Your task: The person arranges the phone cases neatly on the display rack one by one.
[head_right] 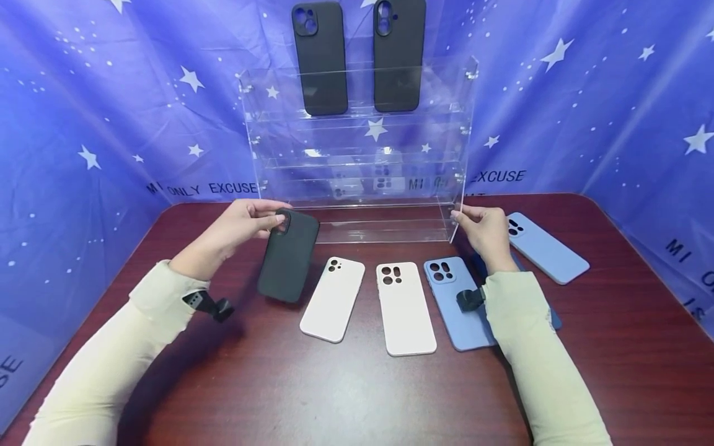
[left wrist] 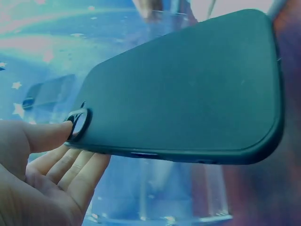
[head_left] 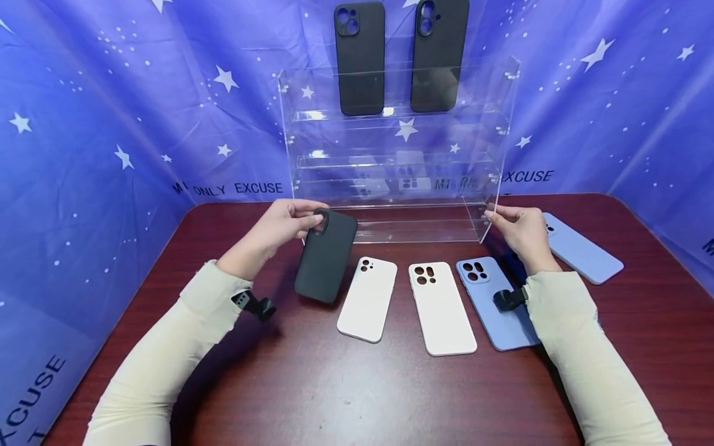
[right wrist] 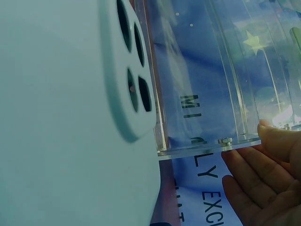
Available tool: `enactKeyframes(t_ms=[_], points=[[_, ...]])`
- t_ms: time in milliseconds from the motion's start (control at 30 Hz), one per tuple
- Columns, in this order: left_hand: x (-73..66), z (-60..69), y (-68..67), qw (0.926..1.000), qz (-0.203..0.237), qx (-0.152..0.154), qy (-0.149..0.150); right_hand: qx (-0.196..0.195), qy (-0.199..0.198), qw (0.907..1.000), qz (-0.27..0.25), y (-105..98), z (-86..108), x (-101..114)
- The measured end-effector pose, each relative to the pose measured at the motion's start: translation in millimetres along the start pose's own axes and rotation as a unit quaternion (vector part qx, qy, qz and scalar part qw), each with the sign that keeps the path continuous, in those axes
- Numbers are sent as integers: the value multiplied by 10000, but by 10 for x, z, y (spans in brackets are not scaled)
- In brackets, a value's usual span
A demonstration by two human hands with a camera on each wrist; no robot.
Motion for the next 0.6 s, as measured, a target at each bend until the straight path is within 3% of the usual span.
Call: enactKeyframes(t_ms=[300,433,600], points=[[-512,-63,9,9959,569,-470,524,10,-18,10000,51,-6,-7,1],[-769,-107,14,9900,829,-662,928,0,4,10000,59,-6,-7,-13],[-1027,-182,-5,9796,1363,-991,1094,33,-45,10000,61,-6,-15,1]])
Point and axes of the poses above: each hand's wrist, its own z-axis away from the middle knuckle, its own y-axis out of the palm, x = y × z, the point moved 8 cm from there along -z, towards the middle knuckle, and after that the axes turned 9 degrees about -z, right-handed, at the moved point
